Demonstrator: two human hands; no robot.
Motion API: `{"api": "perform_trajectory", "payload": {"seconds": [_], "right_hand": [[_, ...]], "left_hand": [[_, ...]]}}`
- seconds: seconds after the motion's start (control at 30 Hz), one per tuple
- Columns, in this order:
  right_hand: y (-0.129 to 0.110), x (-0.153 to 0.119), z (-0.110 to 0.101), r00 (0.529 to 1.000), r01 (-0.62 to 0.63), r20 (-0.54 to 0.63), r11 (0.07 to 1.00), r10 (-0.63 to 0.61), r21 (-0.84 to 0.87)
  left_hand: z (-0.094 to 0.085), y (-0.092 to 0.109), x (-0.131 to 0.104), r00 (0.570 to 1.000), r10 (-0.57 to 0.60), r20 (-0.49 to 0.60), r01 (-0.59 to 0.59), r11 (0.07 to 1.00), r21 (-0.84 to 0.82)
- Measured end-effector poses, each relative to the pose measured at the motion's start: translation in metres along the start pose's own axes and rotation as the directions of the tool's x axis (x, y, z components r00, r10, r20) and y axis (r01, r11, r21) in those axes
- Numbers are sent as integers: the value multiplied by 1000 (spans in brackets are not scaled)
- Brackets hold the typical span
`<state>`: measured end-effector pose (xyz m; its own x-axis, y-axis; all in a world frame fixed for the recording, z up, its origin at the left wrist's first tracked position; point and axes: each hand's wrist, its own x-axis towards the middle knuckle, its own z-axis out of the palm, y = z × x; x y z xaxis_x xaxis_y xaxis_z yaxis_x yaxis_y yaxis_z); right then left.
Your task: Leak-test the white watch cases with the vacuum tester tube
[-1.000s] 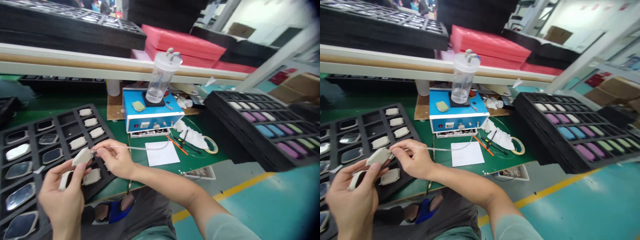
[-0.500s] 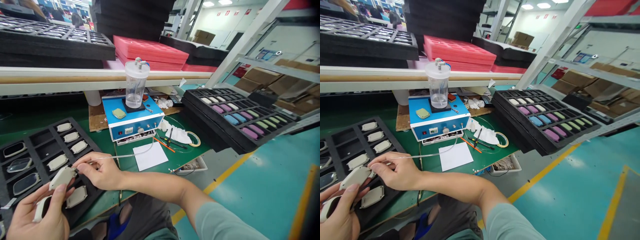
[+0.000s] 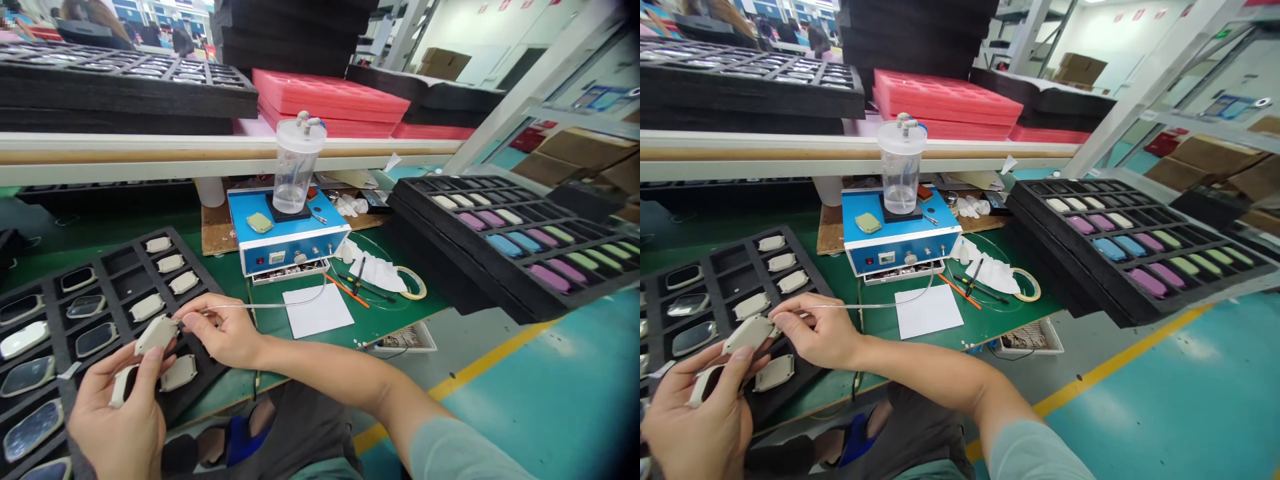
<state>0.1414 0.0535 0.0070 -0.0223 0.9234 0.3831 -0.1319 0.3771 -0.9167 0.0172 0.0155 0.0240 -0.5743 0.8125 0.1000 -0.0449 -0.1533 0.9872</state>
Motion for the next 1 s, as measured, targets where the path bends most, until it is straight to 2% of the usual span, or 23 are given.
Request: {"api": "perform_trajectory", "payload": {"seconds": [0.53, 0.83, 1.0], "right_hand": [[8, -17, 2, 999, -54, 8, 993, 54, 108], [8, -16, 3, 998, -56, 3, 993, 56, 101], [6, -14, 3, 999, -53, 0, 995, 53, 83]], "left_hand": [[-19, -15, -4, 990, -38, 139, 31, 998, 49], [-18, -13, -3, 991, -21, 132, 20, 1000, 4], [-17, -12, -3, 992, -21, 126, 15, 999, 46]]}}
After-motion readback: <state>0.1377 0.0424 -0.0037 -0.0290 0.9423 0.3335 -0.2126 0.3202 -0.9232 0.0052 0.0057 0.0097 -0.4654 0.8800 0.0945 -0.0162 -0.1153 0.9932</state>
